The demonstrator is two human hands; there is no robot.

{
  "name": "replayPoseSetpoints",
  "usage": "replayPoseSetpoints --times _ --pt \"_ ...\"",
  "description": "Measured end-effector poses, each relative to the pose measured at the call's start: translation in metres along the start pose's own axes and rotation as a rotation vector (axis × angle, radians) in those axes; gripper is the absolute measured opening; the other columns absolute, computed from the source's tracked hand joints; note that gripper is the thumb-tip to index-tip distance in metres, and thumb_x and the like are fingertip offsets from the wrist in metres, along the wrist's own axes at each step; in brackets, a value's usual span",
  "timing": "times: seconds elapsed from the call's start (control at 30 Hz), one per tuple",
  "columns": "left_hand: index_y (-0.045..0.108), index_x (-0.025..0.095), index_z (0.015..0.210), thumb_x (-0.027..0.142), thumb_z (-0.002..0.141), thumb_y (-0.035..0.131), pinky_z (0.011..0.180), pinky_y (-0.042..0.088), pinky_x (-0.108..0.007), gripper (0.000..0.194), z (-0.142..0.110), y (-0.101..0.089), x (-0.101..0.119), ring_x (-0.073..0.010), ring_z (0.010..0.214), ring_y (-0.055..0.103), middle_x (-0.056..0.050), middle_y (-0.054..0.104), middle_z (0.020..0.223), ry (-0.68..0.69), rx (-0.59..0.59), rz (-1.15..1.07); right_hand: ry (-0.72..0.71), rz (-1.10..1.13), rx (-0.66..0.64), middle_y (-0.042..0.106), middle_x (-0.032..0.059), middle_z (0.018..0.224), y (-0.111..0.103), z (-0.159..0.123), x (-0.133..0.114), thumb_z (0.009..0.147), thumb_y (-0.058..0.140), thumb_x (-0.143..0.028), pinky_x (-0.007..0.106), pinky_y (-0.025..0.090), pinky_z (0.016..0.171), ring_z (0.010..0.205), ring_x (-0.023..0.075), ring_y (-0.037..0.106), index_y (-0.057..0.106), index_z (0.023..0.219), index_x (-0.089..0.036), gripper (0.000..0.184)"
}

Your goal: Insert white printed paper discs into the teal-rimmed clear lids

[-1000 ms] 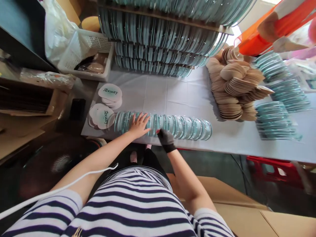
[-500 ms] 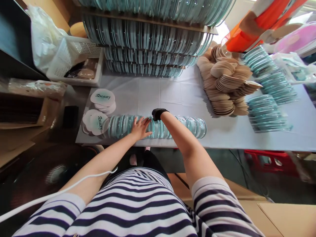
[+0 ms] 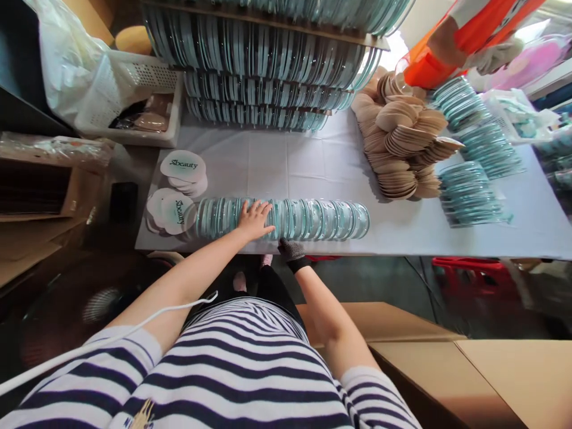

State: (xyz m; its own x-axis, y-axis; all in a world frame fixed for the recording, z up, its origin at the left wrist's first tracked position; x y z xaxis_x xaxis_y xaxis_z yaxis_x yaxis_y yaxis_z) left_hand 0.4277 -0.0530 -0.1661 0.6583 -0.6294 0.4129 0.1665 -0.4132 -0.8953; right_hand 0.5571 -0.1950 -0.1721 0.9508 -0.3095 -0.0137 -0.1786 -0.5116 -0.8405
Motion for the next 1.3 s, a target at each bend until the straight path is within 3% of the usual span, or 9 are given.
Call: replayPoseSetpoints --times 0.1,0.2,0.4,0.5,0.63,0.8,1.1,1.2,1.3 --pt "0.033 0.025 0.154 0.056 0.089 0.054 0.123 0.002 -0.057 0.075 -0.001 -0.001 -0.003 -0.0307 0.15 0.022 -0.008 0.035 0.159 0.004 0.004 0.011 0.04 0.071 0.023 0.069 0.0091 0.123 0.02 -0.001 -0.003 0.103 0.035 -0.034 0.026 0.046 0.085 0.111 0.0205 0.066 0.063 0.125 -0.023 0.038" --pt "0.033 0.024 0.154 0.054 0.088 0.057 0.123 0.003 -0.058 0.076 -0.002 -0.004 -0.001 -0.0307 0.15 0.021 -0.008 0.034 0.16 -0.018 -0.011 0.014 -0.012 0.073 -0.001 0.072 0.0085 0.115 0.008 -0.006 0.007 0.101 0.04 -0.042 0.026 0.046 0.081 0.106 0.0217 0.068 0.068 0.115 -0.024 0.036" --pt "0.029 0.019 0.156 0.047 0.088 0.059 0.123 -0.001 -0.059 0.079 0.009 -0.006 0.036 -0.0307 0.153 0.011 -0.01 0.024 0.163 -0.049 0.021 -0.024 -0.003 -0.066 0.247 0.07 0.0126 0.119 -0.109 0.031 0.045 0.102 0.035 -0.038 0.028 0.049 0.084 0.108 0.0228 0.067 0.064 0.125 -0.022 0.04" --pt "0.029 0.023 0.156 0.046 0.091 0.056 0.123 0.0 -0.059 0.074 0.021 -0.002 0.054 -0.031 0.152 0.015 -0.007 0.028 0.162 -0.031 -0.036 -0.046 -0.113 -0.288 -0.005 0.069 0.0158 0.119 -0.157 0.082 0.037 0.097 0.047 -0.029 0.034 0.053 0.086 0.109 0.0264 0.067 0.068 0.122 -0.019 0.035" --pt "0.03 0.028 0.156 0.047 0.092 0.055 0.125 0.002 -0.054 0.071 0.025 0.002 0.057 -0.0286 0.152 0.017 -0.003 0.031 0.162 -0.063 -0.087 -0.043 -0.261 -0.401 -0.193 0.071 0.0196 0.112 -0.176 0.122 0.015 0.088 0.058 -0.02 0.038 0.054 0.087 0.108 0.0289 0.068 0.072 0.113 -0.014 0.029" --pt "0.031 0.032 0.155 0.048 0.091 0.057 0.125 0.004 -0.053 0.071 0.021 -0.002 0.055 -0.028 0.152 0.018 -0.001 0.033 0.161 -0.088 -0.093 -0.074 -0.407 -0.348 -0.038 0.072 0.018 0.11 -0.149 0.079 0.034 0.093 0.05 -0.022 0.037 0.051 0.088 0.108 0.0278 0.068 0.07 0.115 -0.016 0.03" --pt "0.031 0.027 0.155 0.05 0.091 0.055 0.125 0.002 -0.052 0.072 0.02 0.002 0.051 -0.0284 0.152 0.018 -0.004 0.032 0.161 -0.082 -0.088 -0.039 -0.181 -0.019 -0.05 0.071 0.0089 0.119 -0.006 -0.005 0.07 0.103 0.034 -0.034 0.027 0.047 0.081 0.104 0.0207 0.068 0.067 0.121 -0.025 0.038" --pt "0.031 0.024 0.155 0.047 0.091 0.055 0.124 0.0 -0.054 0.073 0.016 0.0 0.055 -0.0287 0.152 0.016 -0.007 0.028 0.162 -0.077 -0.075 -0.01 -0.189 0.01 -0.082 0.072 0.0081 0.118 0.002 -0.008 0.072 0.103 0.037 -0.037 0.026 0.046 0.08 0.105 0.0197 0.068 0.069 0.119 -0.026 0.037" --pt "0.029 0.019 0.156 0.045 0.092 0.055 0.124 -0.002 -0.055 0.074 0.019 -0.003 0.068 -0.0282 0.153 0.012 -0.008 0.023 0.164 -0.009 -0.021 0.023 -0.189 0.016 -0.037 0.074 0.0094 0.11 -0.026 -0.006 0.086 0.102 0.04 -0.041 0.026 0.046 0.079 0.101 0.021 0.069 0.072 0.112 -0.023 0.037"
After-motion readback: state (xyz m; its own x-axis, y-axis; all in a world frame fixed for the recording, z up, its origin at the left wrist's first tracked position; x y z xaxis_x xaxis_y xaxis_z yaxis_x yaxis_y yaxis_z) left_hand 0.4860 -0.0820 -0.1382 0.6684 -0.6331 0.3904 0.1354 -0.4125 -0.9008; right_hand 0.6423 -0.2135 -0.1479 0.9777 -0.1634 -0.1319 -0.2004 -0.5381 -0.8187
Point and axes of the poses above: each hand's wrist, its own z-axis towards the middle knuckle, its own y-axis out of the palm, x = y × z, the point moved 1 cm from there along z, towards the middle knuckle
